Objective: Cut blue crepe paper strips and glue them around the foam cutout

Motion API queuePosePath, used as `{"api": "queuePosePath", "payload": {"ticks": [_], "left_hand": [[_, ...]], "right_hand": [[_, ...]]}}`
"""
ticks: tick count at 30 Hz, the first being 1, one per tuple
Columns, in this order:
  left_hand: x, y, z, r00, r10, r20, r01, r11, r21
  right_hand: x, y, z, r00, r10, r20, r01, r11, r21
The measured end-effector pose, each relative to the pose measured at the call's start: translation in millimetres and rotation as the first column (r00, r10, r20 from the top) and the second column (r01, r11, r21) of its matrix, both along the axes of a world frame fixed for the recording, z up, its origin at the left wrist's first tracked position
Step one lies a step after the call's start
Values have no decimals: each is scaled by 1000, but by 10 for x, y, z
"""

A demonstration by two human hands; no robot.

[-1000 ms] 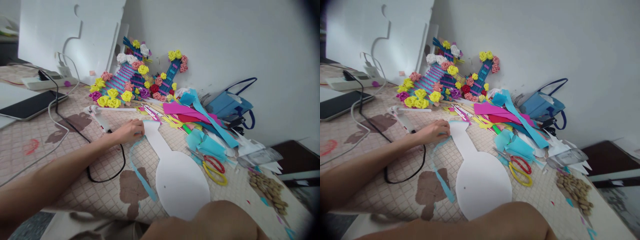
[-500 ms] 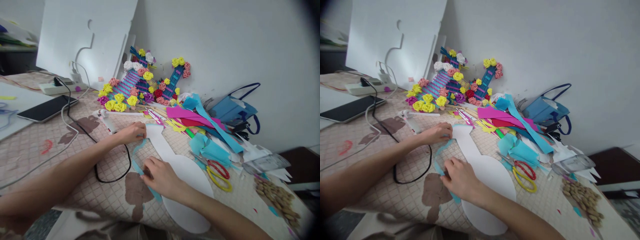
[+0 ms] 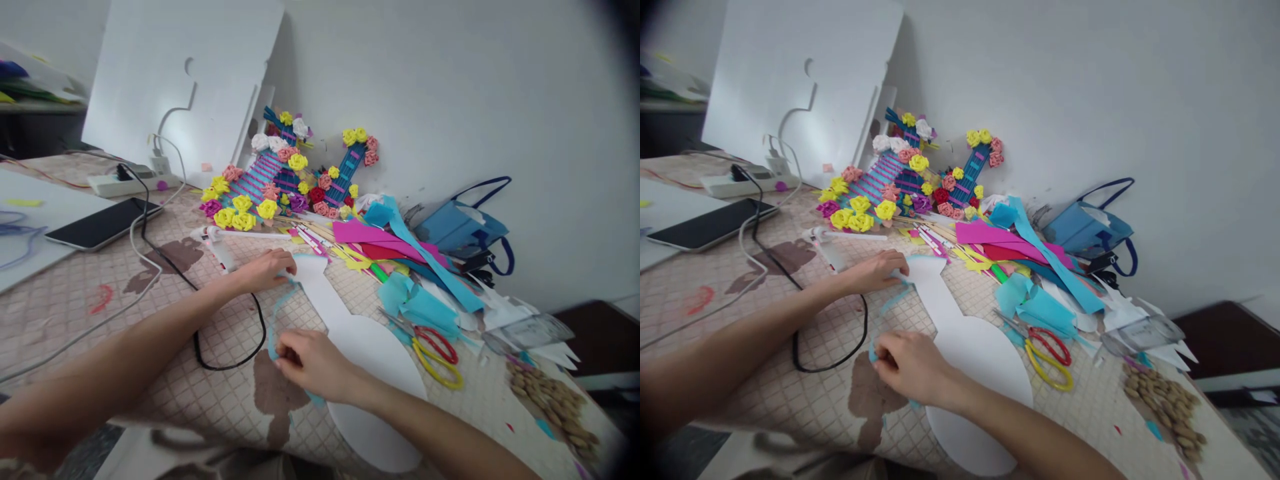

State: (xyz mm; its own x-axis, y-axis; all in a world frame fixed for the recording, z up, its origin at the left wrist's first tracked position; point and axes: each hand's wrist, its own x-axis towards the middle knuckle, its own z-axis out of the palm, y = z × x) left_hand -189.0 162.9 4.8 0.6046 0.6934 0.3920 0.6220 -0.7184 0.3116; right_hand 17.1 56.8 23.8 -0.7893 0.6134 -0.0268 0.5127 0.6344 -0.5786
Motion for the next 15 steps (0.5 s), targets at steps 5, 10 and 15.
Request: {"api": "queuePosePath", "payload": {"ticks": [5, 10, 15], "left_hand": [[17, -29, 17, 999, 26, -43, -27, 1000, -3], [43, -25, -4, 997, 61, -54, -59, 998, 22], [43, -19, -15, 998, 58, -27, -57, 997, 50]], "right_hand": [[27, -12, 75, 998, 32, -47, -37, 993, -113], [173, 11, 184, 999, 15, -38, -21, 987, -160], [187, -10, 221, 999, 22, -37, -29, 984, -177]]}}
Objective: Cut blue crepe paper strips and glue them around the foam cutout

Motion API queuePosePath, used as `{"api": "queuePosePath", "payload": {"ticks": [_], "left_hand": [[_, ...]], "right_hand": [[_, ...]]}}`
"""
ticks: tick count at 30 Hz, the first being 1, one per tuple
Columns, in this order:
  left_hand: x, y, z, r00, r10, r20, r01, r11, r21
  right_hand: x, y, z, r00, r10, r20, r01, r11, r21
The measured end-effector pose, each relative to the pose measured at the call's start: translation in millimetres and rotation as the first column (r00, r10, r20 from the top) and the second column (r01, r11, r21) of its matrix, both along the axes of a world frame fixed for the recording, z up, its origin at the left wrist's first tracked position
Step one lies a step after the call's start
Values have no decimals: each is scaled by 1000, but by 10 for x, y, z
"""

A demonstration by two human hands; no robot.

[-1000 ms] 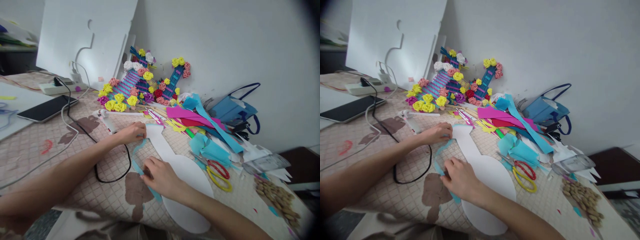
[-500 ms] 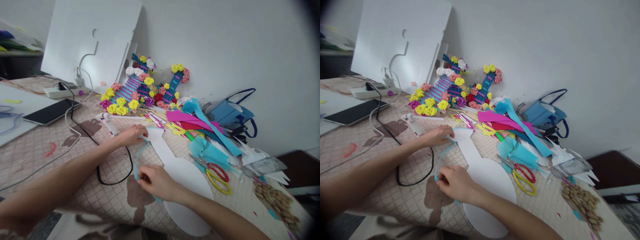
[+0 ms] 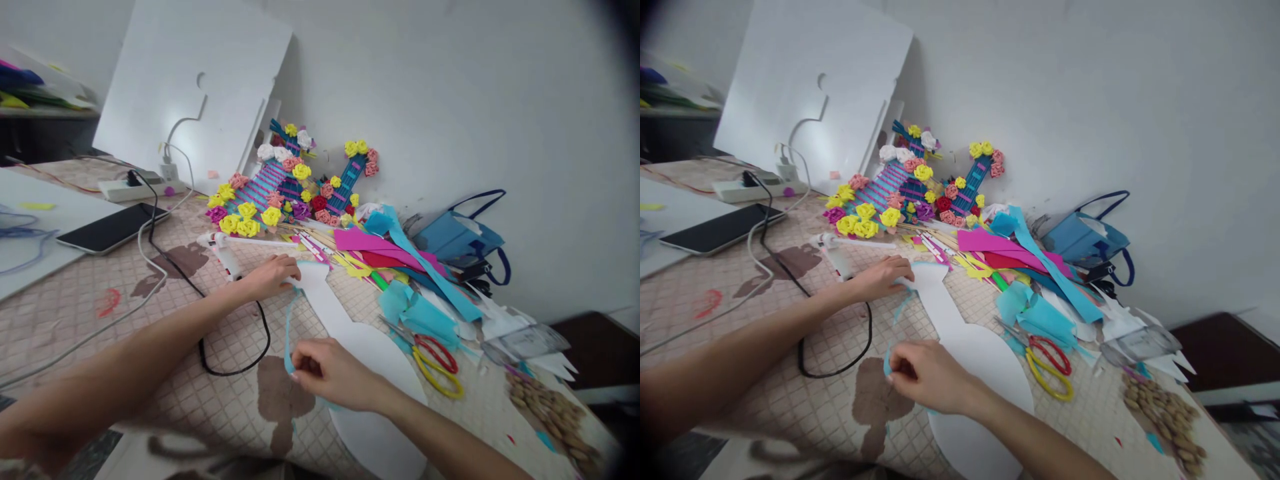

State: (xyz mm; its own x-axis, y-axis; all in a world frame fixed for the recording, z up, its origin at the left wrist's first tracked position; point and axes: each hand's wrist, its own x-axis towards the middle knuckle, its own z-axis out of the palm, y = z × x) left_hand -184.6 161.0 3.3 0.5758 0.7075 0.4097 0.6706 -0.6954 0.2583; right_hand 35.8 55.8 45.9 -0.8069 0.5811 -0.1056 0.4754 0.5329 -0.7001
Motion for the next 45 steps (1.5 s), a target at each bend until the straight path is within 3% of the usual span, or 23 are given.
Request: {"api": "queuePosePath", "payload": {"ticks": [4, 9, 12, 14, 16, 20, 24, 27, 30, 34, 36, 38, 39, 42, 45], "left_hand": [[-19, 7, 3, 999, 41, 1, -41, 999, 15], [61, -87, 117, 986, 155, -63, -151, 986, 67], [159, -320, 262, 967, 198, -162, -187, 979, 80], [189, -547, 351, 962, 177, -207, -173, 984, 39], [153, -782, 406, 968, 136, -210, -147, 989, -36], [-105, -1099, 439, 980, 124, -153, -154, 967, -201], [-417, -1190, 472, 988, 142, -65, -155, 937, -312], [-603, -1205, 483, 984, 176, -42, -179, 912, -368], [-743, -1235, 464, 982, 185, -29, -182, 906, -382], [-812, -1323, 456, 989, 144, 20, -120, 889, -442], [-776, -1390, 470, 991, 105, 89, -49, 874, -483], [-696, -1467, 488, 985, 71, 156, 19, 860, -511], [-644, -1507, 498, 983, 51, 177, 50, 850, -524], [-475, -1619, 531, 979, -80, 188, 177, 794, -581], [-316, -1704, 577, 964, -201, 175, 266, 760, -592]], "right_hand": [[-64, 58, -9, 999, 23, 22, -24, 999, 45], [-131, 371, 48, 959, -213, -188, 245, 955, 168], [-192, 637, 71, 858, -337, -388, 414, 901, 132], [-268, 805, 45, 804, -377, -459, 459, 885, 77], [-400, 937, -23, 815, -367, -448, 435, 899, 55], [-883, 1066, -216, 913, -240, -329, 295, 947, 127], [-1506, 1097, -306, 932, -207, -297, 283, 928, 241], [-1839, 1101, -304, 940, -209, -270, 269, 940, 209], [-1974, 1092, -304, 926, -247, -285, 299, 941, 158], [-1916, 1061, -269, 883, -309, -354, 341, 939, 31], [-1805, 1025, -187, 811, -370, -453, 305, 929, -212], [-1642, 971, -56, 683, -477, -552, 183, 844, -504], [-1541, 939, 22, 631, -521, -576, 140, 806, -576], [-1181, 838, 255, 523, -612, -593, 99, 735, -670], [-784, 731, 413, 457, -647, -610, 133, 728, -672]]}}
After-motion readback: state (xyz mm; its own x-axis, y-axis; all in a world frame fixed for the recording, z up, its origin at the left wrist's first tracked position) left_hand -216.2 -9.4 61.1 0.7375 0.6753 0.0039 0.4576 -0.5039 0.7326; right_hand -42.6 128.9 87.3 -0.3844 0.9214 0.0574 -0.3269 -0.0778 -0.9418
